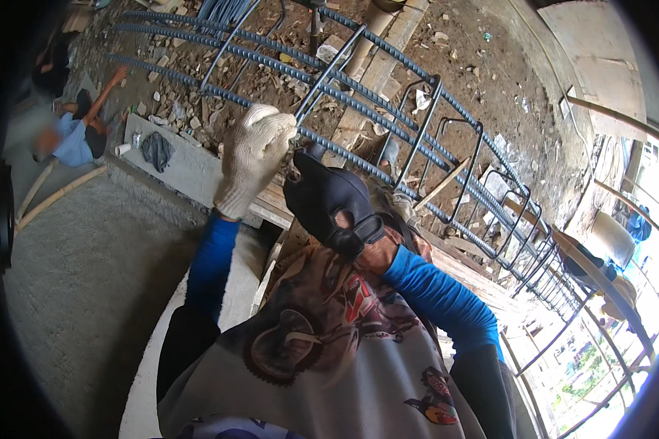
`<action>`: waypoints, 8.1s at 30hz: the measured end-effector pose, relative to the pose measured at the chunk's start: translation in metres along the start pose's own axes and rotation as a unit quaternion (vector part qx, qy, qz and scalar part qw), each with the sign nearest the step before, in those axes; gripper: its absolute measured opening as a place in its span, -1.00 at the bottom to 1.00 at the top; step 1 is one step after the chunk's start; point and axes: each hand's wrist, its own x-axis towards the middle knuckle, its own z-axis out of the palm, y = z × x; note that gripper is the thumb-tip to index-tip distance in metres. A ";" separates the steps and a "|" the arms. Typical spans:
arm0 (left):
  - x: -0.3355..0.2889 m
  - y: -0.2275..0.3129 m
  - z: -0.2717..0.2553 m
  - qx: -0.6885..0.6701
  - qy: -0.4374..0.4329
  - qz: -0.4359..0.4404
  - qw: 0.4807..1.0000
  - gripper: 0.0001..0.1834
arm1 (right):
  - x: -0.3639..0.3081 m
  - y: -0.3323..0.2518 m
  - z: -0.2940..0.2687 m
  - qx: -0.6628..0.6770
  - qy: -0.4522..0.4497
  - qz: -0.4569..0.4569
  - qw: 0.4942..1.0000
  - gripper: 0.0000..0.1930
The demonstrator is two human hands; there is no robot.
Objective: The person uses a rebar tying tool to twist and secure wire ties at intersections of a rebar cage. They repeatedly position the tool, rotate it to tighten the ties, and move along the cage to fasten multiple joints. Another worker assists nearby.
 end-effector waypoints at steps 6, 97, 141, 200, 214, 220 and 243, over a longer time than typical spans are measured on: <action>0.048 -0.006 -0.031 0.080 -0.211 0.142 0.964 -0.89 | -0.009 -0.003 0.031 0.150 0.024 0.055 0.987 -0.65; -0.047 0.065 0.025 -0.769 0.113 -0.492 0.391 -0.69 | 0.028 -0.133 -0.172 0.024 -0.284 0.576 0.766 -0.46; -0.041 0.074 0.079 -0.941 0.023 -0.278 0.191 -0.50 | 0.099 -0.184 -0.056 -0.611 -0.399 0.257 0.633 -0.40; -0.035 0.076 0.074 -0.980 -0.005 -0.198 -0.002 -0.24 | 0.072 -0.161 -0.013 -0.489 -0.116 0.433 0.748 -0.20; -0.048 0.116 0.090 -0.960 0.003 -0.273 0.059 -0.46 | 0.088 -0.179 -0.017 -0.669 -0.288 0.279 0.626 -0.64; -0.074 0.144 0.107 -0.754 -0.013 -0.279 0.595 -0.47 | 0.092 -0.174 -0.033 -0.676 -0.357 0.189 0.617 -0.79; 0.005 0.087 0.063 -0.928 0.149 -0.338 0.056 -0.40 | 0.129 -0.158 -0.115 -0.039 -0.260 0.652 0.712 -0.76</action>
